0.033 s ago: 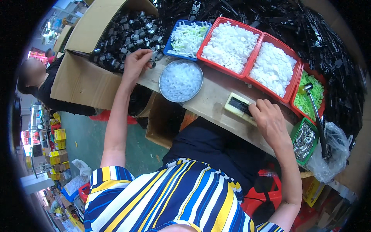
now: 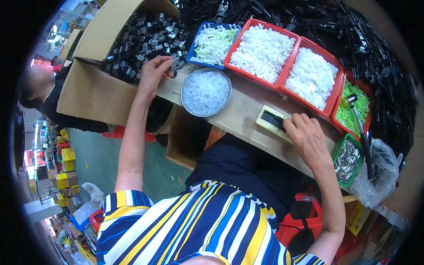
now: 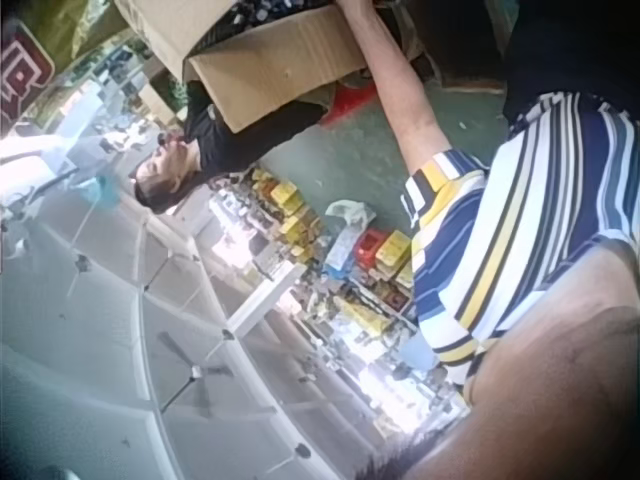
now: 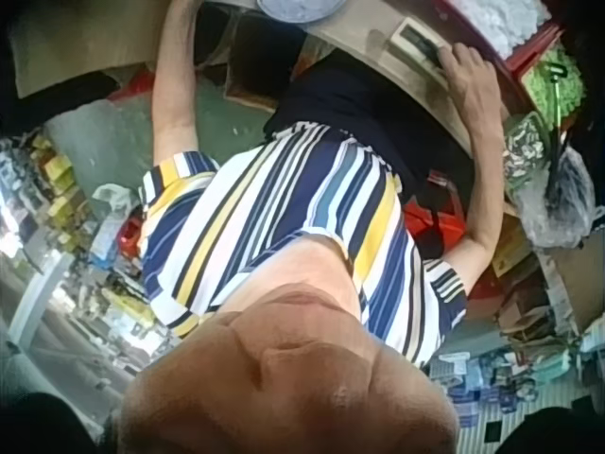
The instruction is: Assembling small plastic toy components using a jig and pliers in a factory workshop.
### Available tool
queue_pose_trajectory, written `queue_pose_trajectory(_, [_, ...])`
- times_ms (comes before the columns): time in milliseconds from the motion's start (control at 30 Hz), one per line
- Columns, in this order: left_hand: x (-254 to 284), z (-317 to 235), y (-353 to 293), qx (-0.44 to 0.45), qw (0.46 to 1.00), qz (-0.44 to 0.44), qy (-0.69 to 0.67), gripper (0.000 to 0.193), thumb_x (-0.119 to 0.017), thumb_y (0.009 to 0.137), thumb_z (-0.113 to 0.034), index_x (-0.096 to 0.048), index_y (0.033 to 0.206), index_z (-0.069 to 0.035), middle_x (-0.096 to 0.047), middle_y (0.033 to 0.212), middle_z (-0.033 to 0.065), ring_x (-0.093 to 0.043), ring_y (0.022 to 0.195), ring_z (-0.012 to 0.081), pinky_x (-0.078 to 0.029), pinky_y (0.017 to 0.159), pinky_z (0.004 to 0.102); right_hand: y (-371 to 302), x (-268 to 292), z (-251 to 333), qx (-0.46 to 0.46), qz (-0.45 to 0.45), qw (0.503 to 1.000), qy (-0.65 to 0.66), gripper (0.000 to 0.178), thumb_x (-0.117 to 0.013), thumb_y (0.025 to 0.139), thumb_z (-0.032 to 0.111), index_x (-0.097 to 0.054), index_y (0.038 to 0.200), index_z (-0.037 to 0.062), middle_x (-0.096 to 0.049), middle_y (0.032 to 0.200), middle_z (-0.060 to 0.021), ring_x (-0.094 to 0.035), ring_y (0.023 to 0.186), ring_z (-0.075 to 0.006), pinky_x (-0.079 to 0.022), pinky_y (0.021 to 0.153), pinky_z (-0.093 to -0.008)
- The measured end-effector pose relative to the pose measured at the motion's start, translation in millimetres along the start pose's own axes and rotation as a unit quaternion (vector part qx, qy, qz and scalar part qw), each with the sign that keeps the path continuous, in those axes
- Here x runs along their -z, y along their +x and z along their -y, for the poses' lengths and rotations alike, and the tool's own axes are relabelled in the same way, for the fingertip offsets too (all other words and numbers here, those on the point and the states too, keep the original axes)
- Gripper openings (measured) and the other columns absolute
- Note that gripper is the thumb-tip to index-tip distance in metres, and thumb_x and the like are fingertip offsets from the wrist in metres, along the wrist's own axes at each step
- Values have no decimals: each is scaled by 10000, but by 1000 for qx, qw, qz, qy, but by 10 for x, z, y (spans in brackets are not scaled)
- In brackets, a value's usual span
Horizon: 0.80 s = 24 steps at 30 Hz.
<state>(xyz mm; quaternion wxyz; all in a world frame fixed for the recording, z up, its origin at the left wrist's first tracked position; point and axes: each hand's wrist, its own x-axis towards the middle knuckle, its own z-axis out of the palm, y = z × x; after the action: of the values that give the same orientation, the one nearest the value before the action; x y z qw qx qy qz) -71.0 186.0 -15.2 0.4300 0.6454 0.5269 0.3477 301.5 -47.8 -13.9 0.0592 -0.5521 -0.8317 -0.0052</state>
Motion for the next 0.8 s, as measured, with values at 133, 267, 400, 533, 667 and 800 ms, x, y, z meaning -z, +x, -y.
queue_pose_trajectory(133, [-190,-248,-245,61,979,79,-176,233,-644,964,-197,-682,1073,6,-681,848,47,-616,669,97,-463,603,205,11,2,39,20,-17,999,-44,104,-581,787,88,-560,888,83,-516,842,-60,-560,850,-210,-436,728,-330])
queue_pose_trajectory(267, [-558,-531,-571,51,967,182,-172,258,-634,968,-205,-691,1086,17,-696,863,72,-626,672,87,-491,603,198,23,-22,46,44,-32,995,-87,133,-591,772,110,-579,903,86,-532,848,-53,-568,848,-203,-441,741,-322])
queue_pose_trajectory(400, [-1001,-665,-771,66,938,273,-202,266,-642,967,-201,-690,1075,38,-693,824,77,-632,635,90,-495,581,202,-19,-22,83,44,-37,993,-107,192,-595,771,102,-602,959,65,-541,872,-57,-574,863,-202,-449,768,-325])
queue_pose_trajectory(533, [-1365,-656,-852,54,928,312,-198,249,-635,975,-184,-692,1082,33,-691,823,61,-630,639,77,-479,561,179,-63,-34,76,18,-75,993,-88,250,-605,775,108,-617,1019,56,-563,924,-67,-583,888,-202,-450,770,-340])
queue_pose_trajectory(667, [-1558,-704,-913,55,921,334,-193,239,-634,977,-184,-697,1084,21,-687,821,52,-628,633,68,-484,551,174,66,130,180,-63,-220,970,85,355,-741,780,149,-643,1112,72,-619,959,-58,-621,870,-226,-453,719,-356])
queue_pose_trajectory(800, [-1671,-717,-927,49,916,348,-192,235,-628,982,-190,-685,1086,12,-686,821,44,-634,631,68,-486,549,169,146,3,241,-53,-221,950,216,327,-757,782,133,-656,1079,39,-622,957,-105,-627,893,-278,-478,718,-381])
